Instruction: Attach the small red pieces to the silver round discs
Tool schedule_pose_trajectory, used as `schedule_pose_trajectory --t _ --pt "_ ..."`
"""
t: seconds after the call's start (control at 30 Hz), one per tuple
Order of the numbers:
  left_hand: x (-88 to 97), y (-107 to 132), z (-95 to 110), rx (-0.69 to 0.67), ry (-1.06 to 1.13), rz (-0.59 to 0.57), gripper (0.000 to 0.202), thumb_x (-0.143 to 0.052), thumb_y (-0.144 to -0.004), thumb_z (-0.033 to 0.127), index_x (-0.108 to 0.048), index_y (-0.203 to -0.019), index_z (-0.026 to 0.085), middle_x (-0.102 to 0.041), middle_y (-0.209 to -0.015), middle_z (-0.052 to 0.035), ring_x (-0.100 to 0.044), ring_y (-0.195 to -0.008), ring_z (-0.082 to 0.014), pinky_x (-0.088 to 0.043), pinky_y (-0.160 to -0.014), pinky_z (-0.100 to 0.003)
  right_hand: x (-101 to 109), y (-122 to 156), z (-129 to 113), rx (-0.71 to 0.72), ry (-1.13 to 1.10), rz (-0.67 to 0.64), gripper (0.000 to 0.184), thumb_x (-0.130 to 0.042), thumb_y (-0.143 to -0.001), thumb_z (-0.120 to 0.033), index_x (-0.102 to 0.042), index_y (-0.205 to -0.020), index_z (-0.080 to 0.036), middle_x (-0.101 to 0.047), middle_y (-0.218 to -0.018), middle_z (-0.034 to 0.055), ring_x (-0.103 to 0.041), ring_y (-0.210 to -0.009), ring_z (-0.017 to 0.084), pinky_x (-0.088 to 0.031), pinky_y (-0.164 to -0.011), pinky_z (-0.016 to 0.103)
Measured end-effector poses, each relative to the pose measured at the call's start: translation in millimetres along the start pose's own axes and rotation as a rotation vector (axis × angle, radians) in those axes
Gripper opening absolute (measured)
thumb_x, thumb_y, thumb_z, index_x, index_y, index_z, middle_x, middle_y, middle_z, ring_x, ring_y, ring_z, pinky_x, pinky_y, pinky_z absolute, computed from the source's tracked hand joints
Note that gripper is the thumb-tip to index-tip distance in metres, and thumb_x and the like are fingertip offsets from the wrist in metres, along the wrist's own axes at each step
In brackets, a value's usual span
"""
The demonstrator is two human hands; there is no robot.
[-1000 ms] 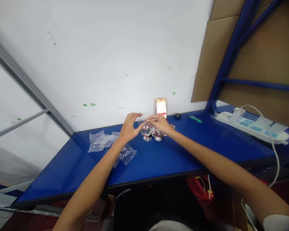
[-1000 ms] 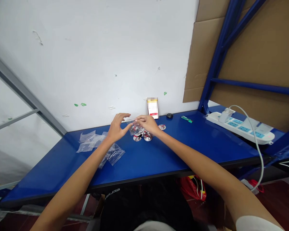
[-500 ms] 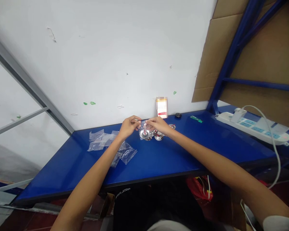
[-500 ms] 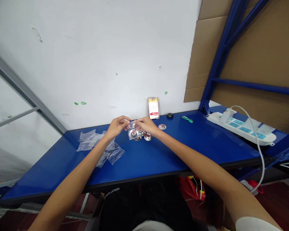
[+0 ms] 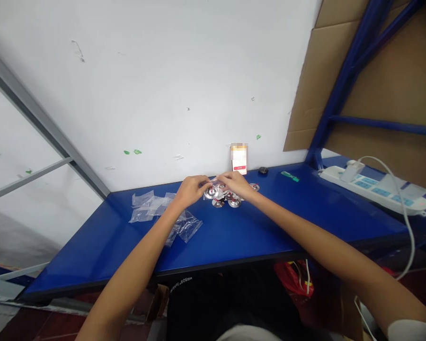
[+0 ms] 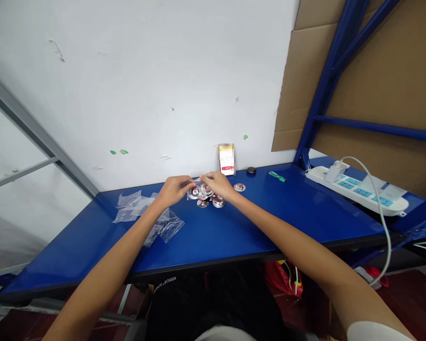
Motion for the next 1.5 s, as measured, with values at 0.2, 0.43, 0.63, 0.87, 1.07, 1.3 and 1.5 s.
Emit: schedule_pose_trajectory --t 0.2,0.43,0.63,0.87,1.07,1.3,1.5 --pt "5.9 -2 2 0.012 0.162 0.032 0.030 -0.064 -0.097 0.048 -0.082 -0.094 0.024 -0.079 -0.098 -0.0076 -0.071 -0.089 -0.0235 -0.054 -0.079 -0.033 0 7 -26 0.397 0.342 -0.081 0.033 -0.077 -0.089 -0.051 -0.079 -0.107 -0.024 -0.077 -0.105 0.0056 -0.072 -0.095 0.022 -0.056 -0.081 0.032" --pt "1.2 -2 -24 0.249 0.630 0.022 0.037 -0.080 -0.084 0.053 -0.079 -0.093 0.017 -0.075 -0.082 -0.0075 -0.070 -0.076 -0.0203 -0.057 -0.065 -0.030 2 1 -12 0.218 0.221 -0.082 0.055 -0.065 -0.093 -0.064 -0.062 -0.062 -0.019 -0.053 -0.056 -0.0035 -0.048 -0.055 0.013 -0.030 -0.054 0.026" --pt "-4.1 2 -34 0.334 0.690 -0.077 0.037 -0.083 -0.081 0.051 -0.081 -0.091 0.016 -0.076 -0.079 -0.0085 -0.071 -0.074 -0.0197 -0.061 -0.072 -0.033 0 -5 2 0.161 0.199 -0.095 0.049 -0.059 -0.097 -0.059 -0.071 -0.070 -0.019 -0.068 -0.066 -0.0011 -0.060 -0.061 0.017 -0.040 -0.058 0.026" --pt "-14.1 2 -102 0.750 0.564 0.222 0.032 -0.083 -0.075 0.044 -0.070 -0.078 0.015 -0.078 -0.080 -0.0123 -0.072 -0.067 -0.0179 -0.061 -0.068 -0.032 29 -14 3 0.245 0.417 0.107 0.030 -0.058 -0.097 -0.028 -0.078 -0.119 -0.022 -0.082 -0.101 0.0060 -0.076 -0.093 0.023 -0.055 -0.084 0.033" --pt "-15.6 -11 -141 0.864 0.241 0.134 0.017 -0.083 -0.067 0.028 -0.071 -0.071 0.016 -0.073 -0.066 -0.0094 -0.072 -0.072 -0.0225 -0.055 -0.071 -0.030 31 -8 0 0.298 0.644 0.063 0.029 -0.057 -0.098 -0.023 -0.078 -0.118 -0.021 -0.082 -0.101 0.0058 -0.075 -0.092 0.022 -0.054 -0.083 0.032" --pt "-23.5 -27 -164 0.964 0.035 -0.002 0.019 -0.081 -0.071 0.030 -0.072 -0.066 0.014 -0.070 -0.064 -0.0099 -0.065 -0.061 -0.0200 -0.047 -0.057 -0.028 25 -3 -9 0.324 0.785 0.043 0.029 -0.055 -0.100 -0.021 -0.076 -0.119 -0.022 -0.081 -0.111 0.0058 -0.074 -0.101 0.024 -0.054 -0.089 0.032" --pt "-12.6 -25 -160 0.907 0.011 -0.085 0.024 -0.082 -0.074 0.036 -0.073 -0.070 0.014 -0.072 -0.067 -0.0077 -0.057 -0.053 -0.0142 -0.041 -0.052 -0.025 27 -3 -9 0.309 0.808 0.023 0.031 -0.054 -0.101 -0.019 -0.074 -0.125 -0.023 -0.080 -0.108 0.0062 -0.074 -0.099 0.023 -0.053 -0.087 0.031"
Point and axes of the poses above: each hand's wrist, its own y-axis away from the middle knuckle, its own x-axis out of the back of the hand, z = x × y, the point moved 6 cm from there along -y, towards the middle knuckle
